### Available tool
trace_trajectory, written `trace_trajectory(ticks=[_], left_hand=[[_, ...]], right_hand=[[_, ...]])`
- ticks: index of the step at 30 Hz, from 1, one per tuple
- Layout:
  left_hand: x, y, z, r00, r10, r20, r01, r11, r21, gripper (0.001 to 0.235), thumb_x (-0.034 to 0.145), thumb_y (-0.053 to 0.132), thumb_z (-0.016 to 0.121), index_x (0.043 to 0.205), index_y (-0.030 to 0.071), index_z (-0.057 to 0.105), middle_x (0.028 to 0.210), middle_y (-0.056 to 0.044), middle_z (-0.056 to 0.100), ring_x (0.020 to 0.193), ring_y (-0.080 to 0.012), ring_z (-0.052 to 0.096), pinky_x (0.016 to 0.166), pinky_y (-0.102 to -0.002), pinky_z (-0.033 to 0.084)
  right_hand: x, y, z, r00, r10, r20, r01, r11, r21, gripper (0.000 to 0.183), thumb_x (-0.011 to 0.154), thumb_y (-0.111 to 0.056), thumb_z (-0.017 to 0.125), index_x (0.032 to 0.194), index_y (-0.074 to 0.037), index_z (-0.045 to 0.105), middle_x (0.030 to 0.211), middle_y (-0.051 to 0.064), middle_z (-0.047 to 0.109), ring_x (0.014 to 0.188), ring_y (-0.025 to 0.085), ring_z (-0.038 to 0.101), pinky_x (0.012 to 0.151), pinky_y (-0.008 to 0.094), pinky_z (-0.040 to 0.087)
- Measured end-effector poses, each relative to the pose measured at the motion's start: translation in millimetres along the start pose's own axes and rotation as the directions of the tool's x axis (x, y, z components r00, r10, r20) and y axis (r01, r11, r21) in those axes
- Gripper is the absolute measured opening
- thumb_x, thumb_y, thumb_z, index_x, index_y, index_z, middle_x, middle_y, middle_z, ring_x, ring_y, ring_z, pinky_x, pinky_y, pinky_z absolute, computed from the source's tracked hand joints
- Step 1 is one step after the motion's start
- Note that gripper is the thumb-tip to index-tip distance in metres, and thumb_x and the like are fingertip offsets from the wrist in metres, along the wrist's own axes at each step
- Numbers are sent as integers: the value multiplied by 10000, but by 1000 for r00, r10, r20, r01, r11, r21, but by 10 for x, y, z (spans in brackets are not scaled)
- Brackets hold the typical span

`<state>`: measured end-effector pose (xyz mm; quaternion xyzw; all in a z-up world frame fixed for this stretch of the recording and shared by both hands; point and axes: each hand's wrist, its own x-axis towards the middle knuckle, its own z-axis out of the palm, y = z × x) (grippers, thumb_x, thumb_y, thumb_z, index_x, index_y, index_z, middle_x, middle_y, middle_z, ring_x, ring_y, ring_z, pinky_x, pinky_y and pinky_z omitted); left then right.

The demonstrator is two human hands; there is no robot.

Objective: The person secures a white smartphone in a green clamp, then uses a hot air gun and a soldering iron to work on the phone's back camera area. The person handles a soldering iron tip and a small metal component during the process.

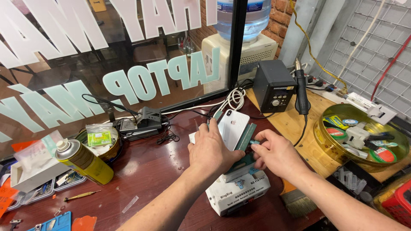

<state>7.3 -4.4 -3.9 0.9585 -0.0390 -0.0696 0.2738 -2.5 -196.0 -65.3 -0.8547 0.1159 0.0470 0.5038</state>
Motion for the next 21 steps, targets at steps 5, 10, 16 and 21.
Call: trace_trajectory(ticks=[5, 10, 16, 21], left_hand=[[17, 18, 18, 1000, 19, 15, -19, 1000, 19, 1181, 629, 459, 920, 1537, 61, 278, 1347, -143, 485, 1324, -327, 477, 1065, -550, 428], [28, 20, 12, 1000, 15, 22, -16, 999, 31, 1199, 634, 461, 919, 1549, 61, 255, 1344, -143, 479, 1326, -323, 470, 1068, -545, 426], [33, 12, 16, 1000, 16, 24, -16, 1000, 25, 1186, 633, 473, 919, 1534, 46, 277, 1345, -139, 481, 1328, -311, 475, 1059, -544, 431], [49, 12, 15, 999, 15, 29, -16, 999, 38, 1200, 631, 485, 910, 1537, 33, 266, 1332, -152, 479, 1314, -320, 478, 1065, -529, 428]], right_hand=[[53, 51, -36, 998, 30, 51, -37, 991, 128, 229, 957, -143, 625, 1140, -9, 590, 728, 122, 678, 562, 206, 699, 502, 343, 575], [76, 56, -26, 993, 76, 85, -95, 963, 251, 212, 975, -159, 611, 1102, 10, 594, 737, 111, 651, 556, 201, 662, 496, 333, 558], [2, 48, 0, 996, 85, 40, -93, 961, 260, 235, 981, -186, 609, 1135, -10, 580, 787, 123, 678, 612, 203, 690, 546, 338, 578], [-73, 9, 91, 998, 44, -46, -28, 954, 297, 245, 944, -135, 631, 1137, 2, 571, 844, 155, 762, 703, 207, 758, 621, 356, 629]])
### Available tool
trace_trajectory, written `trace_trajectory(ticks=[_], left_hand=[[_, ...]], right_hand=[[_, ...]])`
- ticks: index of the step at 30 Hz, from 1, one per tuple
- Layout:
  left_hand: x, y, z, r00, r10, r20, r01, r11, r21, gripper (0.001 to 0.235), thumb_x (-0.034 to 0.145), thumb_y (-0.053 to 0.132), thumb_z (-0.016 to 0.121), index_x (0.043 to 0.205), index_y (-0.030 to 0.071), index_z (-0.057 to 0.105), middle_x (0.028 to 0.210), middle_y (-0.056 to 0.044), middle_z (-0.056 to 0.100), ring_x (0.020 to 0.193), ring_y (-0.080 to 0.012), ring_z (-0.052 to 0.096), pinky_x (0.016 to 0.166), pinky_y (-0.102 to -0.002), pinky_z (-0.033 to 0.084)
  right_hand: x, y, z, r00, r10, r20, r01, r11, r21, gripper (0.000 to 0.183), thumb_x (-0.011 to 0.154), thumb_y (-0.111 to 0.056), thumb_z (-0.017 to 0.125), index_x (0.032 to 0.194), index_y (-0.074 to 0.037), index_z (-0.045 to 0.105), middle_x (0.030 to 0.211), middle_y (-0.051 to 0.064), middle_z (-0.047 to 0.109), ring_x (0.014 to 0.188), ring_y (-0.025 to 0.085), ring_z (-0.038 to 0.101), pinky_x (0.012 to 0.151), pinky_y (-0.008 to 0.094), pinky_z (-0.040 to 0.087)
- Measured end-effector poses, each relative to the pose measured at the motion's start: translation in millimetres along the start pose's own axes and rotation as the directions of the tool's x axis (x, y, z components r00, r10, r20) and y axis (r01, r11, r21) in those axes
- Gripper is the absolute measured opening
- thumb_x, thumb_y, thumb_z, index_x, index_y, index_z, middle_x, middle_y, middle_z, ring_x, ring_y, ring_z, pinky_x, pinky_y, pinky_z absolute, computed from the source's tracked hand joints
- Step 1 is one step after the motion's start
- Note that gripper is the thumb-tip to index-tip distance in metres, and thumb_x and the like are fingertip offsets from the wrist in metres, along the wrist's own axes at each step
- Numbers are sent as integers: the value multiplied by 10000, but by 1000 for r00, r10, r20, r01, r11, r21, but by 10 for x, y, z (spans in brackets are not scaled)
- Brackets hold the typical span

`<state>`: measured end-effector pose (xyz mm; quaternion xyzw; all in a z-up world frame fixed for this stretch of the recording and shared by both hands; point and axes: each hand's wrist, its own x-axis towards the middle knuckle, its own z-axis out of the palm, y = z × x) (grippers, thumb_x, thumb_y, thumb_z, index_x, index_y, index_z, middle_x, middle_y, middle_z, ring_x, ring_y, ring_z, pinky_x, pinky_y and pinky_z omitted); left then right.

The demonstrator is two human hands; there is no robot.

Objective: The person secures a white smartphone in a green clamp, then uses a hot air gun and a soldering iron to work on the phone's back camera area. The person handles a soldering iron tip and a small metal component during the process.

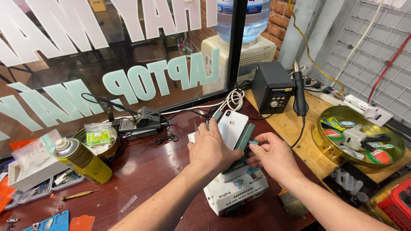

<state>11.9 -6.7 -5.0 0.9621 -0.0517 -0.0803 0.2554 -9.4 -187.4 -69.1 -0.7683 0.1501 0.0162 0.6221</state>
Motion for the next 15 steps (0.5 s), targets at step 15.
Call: trace_trajectory(ticks=[15], left_hand=[[-10, 4, 17, 1000, 12, -5, -12, 1000, 15, 1189, 632, 479, 901, 1543, 60, 262, 1347, -163, 481, 1316, -338, 484, 1090, -540, 405]], right_hand=[[-31, 5, 44, 999, -32, -41, 30, 999, -40, 253, 959, -169, 617, 1126, 20, 595, 803, 145, 740, 643, 215, 743, 574, 355, 625]])
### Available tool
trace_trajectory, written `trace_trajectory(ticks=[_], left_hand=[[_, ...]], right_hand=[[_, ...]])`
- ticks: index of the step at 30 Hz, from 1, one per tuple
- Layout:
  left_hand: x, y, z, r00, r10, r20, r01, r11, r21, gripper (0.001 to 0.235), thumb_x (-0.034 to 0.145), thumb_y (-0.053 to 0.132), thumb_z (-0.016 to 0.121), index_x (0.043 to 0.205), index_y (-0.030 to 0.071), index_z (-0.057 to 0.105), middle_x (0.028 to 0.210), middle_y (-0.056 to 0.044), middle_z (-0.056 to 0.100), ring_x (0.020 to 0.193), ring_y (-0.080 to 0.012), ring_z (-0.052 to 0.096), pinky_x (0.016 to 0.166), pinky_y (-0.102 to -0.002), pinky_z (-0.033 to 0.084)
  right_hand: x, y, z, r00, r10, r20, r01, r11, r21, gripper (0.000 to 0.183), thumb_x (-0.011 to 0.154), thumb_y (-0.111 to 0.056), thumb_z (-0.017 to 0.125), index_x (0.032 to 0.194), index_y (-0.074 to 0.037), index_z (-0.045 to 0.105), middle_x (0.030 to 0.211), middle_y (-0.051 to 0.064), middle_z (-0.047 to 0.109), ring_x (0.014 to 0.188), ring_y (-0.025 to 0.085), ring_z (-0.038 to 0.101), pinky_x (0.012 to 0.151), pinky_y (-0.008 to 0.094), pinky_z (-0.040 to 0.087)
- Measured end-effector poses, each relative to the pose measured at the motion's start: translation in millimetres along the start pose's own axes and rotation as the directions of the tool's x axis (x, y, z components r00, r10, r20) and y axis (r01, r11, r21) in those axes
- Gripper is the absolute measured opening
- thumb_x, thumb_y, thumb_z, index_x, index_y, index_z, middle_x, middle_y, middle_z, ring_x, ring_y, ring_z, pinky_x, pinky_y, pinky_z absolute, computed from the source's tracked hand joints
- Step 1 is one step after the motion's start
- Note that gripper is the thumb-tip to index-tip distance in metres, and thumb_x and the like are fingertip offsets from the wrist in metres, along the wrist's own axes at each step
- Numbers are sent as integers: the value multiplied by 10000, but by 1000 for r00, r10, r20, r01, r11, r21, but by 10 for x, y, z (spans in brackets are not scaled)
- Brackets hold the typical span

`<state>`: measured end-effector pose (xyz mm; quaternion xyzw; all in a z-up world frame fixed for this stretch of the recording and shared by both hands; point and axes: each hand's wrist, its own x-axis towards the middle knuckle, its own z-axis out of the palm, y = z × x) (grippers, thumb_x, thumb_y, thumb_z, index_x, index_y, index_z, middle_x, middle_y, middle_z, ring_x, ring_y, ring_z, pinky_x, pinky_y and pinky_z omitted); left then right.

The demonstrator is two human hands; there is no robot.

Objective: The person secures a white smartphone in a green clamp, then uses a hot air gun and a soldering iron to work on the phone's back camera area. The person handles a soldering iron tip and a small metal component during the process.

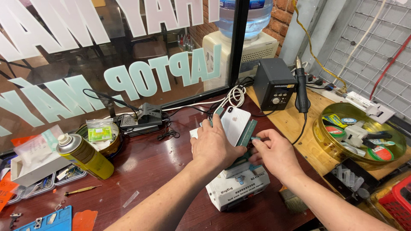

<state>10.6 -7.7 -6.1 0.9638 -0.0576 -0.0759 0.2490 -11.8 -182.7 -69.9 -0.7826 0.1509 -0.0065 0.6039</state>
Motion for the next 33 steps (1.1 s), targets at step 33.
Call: trace_trajectory(ticks=[33], left_hand=[[-10, -82, 120, 988, 93, -124, -96, 995, -19, 1115, 601, 480, 853, 1509, 84, 341, 1353, -230, 489, 1307, -422, 486, 1056, -618, 405]], right_hand=[[-3, 79, -36, 994, -106, -6, 106, 994, 10, 295, 893, -130, 661, 1144, -61, 524, 759, 112, 734, 615, 195, 732, 529, 339, 583]])
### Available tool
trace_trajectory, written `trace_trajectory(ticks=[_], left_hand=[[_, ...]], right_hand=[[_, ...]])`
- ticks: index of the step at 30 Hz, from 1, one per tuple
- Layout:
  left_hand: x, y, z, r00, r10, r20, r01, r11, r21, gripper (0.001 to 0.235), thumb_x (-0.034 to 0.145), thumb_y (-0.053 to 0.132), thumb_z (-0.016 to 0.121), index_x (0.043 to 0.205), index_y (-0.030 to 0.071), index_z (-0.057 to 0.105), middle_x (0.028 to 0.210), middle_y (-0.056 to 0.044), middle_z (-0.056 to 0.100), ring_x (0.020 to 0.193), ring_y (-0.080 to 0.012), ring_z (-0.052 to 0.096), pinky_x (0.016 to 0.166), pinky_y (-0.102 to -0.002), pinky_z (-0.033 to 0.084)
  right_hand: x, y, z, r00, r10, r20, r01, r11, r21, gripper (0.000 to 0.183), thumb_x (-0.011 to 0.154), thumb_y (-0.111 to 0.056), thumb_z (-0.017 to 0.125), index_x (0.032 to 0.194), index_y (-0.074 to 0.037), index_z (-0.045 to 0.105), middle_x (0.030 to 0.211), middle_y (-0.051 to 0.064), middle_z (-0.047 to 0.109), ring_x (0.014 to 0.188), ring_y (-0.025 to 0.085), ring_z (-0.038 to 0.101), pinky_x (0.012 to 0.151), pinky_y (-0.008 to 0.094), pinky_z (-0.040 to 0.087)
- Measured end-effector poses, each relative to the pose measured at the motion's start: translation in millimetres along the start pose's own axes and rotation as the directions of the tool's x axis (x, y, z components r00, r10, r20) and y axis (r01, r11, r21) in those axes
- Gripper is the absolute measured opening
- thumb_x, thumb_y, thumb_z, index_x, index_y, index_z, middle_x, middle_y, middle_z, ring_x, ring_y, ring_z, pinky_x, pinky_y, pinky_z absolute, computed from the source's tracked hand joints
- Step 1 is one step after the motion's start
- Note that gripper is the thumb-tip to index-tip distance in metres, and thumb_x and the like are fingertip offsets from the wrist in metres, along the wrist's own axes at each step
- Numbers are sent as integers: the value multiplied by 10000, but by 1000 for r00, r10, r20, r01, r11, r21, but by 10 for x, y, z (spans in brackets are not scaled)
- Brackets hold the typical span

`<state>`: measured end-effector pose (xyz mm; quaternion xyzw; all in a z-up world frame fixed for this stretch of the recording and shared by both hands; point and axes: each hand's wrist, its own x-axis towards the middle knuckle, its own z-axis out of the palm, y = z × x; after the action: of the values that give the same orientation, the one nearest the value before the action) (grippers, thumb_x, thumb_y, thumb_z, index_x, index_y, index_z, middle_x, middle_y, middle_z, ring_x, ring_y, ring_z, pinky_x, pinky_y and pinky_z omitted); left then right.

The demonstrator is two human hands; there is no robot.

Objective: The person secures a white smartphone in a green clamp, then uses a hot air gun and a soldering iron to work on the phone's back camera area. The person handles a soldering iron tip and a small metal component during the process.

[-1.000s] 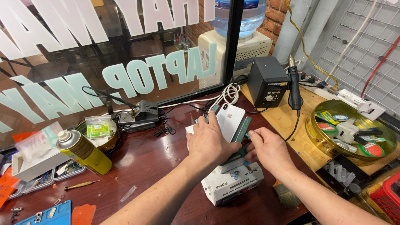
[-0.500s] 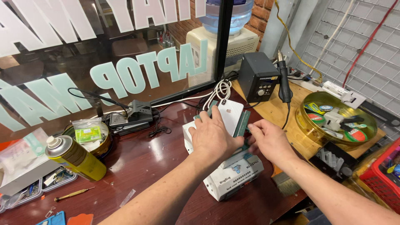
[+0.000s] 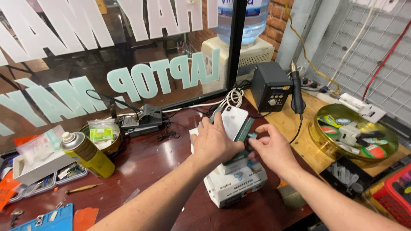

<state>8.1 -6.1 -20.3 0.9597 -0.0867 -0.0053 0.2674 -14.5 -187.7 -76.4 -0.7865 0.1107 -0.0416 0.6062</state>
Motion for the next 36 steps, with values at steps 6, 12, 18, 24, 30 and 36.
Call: trace_trajectory(ticks=[6, 12, 18, 24, 30, 36], left_hand=[[26, 89, 103, 996, -78, -31, 78, 997, -4, 1251, 589, 572, 901, 1542, 72, 262, 1377, -233, 465, 1350, -405, 421, 1081, -619, 363], [84, 119, 221, 982, -175, -69, 174, 985, -13, 1243, 583, 558, 922, 1539, 65, 298, 1415, -186, 467, 1372, -361, 413, 1077, -593, 396], [93, 40, 220, 984, -164, -64, 162, 986, -26, 1287, 551, 585, 942, 1547, 72, 307, 1436, -151, 477, 1389, -325, 417, 1043, -591, 440], [70, 29, 220, 987, -138, -83, 139, 990, 14, 1309, 547, 606, 927, 1554, 63, 292, 1431, -152, 485, 1386, -324, 432, 1027, -624, 433], [21, 16, 207, 989, -99, -107, 102, 995, 22, 1296, 551, 664, 902, 1535, 44, 329, 1368, -161, 535, 1345, -335, 479, 1038, -615, 435], [25, 16, 140, 995, -62, -77, 66, 997, 43, 1297, 567, 683, 898, 1524, 29, 315, 1342, -167, 534, 1333, -339, 484, 1027, -607, 432]], right_hand=[[99, -44, -52, 991, 69, 113, -59, 994, -90, 234, 960, -198, 638, 1097, -15, 590, 735, 132, 700, 563, 221, 703, 491, 362, 570], [204, -115, -124, 979, 88, 185, -35, 962, -272, 318, 1014, -289, 573, 1071, 13, 655, 729, 112, 711, 553, 212, 721, 495, 342, 571], [158, -116, -138, 978, 95, 188, -88, 995, -43, 375, 929, -193, 684, 1225, -76, 487, 817, 146, 733, 624, 232, 728, 540, 360, 599], [111, -133, -81, 978, 4, 206, 11, 997, -71, 248, 976, -159, 603, 1138, 27, 580, 795, 159, 737, 606, 239, 747, 522, 368, 604], [142, -115, -69, 985, 37, 167, 3, 972, -236, 255, 999, -242, 577, 1090, -8, 621, 748, 141, 715, 559, 229, 717, 498, 362, 578], [170, -145, -157, 971, 125, 206, -85, 978, -192, 412, 1036, -375, 540, 1069, 18, 659, 741, 140, 693, 537, 205, 681, 490, 353, 558]])
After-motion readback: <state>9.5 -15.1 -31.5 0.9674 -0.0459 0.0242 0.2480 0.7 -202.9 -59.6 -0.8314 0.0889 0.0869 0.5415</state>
